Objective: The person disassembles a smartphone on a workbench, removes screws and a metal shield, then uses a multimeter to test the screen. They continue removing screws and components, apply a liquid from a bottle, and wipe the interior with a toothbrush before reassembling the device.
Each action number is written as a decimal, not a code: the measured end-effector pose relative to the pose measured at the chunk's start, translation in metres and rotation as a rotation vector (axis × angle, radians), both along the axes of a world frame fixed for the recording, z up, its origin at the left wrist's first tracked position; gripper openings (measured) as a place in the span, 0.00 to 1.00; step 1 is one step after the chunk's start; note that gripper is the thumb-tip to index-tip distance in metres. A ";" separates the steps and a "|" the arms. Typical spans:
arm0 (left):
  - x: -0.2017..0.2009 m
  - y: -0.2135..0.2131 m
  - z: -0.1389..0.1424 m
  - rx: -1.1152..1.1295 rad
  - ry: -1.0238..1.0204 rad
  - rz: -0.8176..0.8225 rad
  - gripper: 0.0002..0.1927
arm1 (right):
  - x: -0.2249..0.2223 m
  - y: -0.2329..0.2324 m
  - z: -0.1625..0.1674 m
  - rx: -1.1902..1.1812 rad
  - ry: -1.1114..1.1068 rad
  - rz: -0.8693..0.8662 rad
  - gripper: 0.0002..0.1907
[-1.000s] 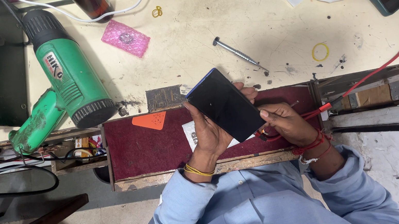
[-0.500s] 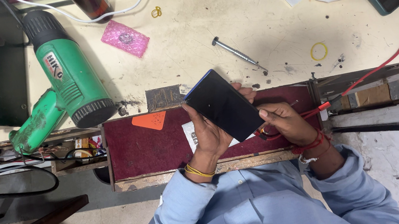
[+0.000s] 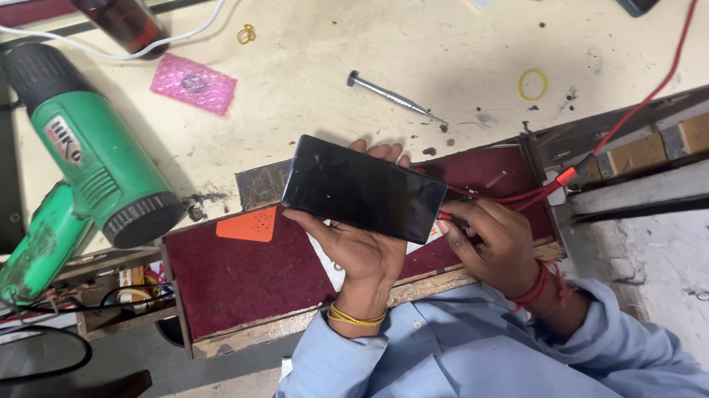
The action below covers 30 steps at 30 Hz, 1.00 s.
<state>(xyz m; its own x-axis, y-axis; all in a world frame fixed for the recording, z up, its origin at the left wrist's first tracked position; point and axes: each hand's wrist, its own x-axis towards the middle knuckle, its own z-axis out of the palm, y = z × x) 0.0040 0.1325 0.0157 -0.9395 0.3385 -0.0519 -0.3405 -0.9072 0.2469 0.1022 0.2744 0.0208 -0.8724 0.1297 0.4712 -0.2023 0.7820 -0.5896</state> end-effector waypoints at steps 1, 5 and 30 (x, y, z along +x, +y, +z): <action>0.001 0.000 0.002 0.013 -0.001 -0.004 0.59 | 0.000 0.001 -0.002 -0.001 0.016 0.010 0.10; 0.003 0.000 0.007 0.089 -0.033 -0.026 0.59 | -0.001 0.008 -0.013 0.063 0.142 0.038 0.10; 0.018 -0.032 -0.001 0.225 0.043 -0.155 0.59 | -0.104 0.133 0.086 -0.514 0.483 -0.072 0.11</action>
<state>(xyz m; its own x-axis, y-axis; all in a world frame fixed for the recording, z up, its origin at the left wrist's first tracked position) 0.0217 0.1008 0.0146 -0.8754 0.4767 0.0800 -0.4730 -0.8789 0.0620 -0.0018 0.4074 0.1066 -0.5618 0.4889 0.6673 -0.4928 0.4502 -0.7447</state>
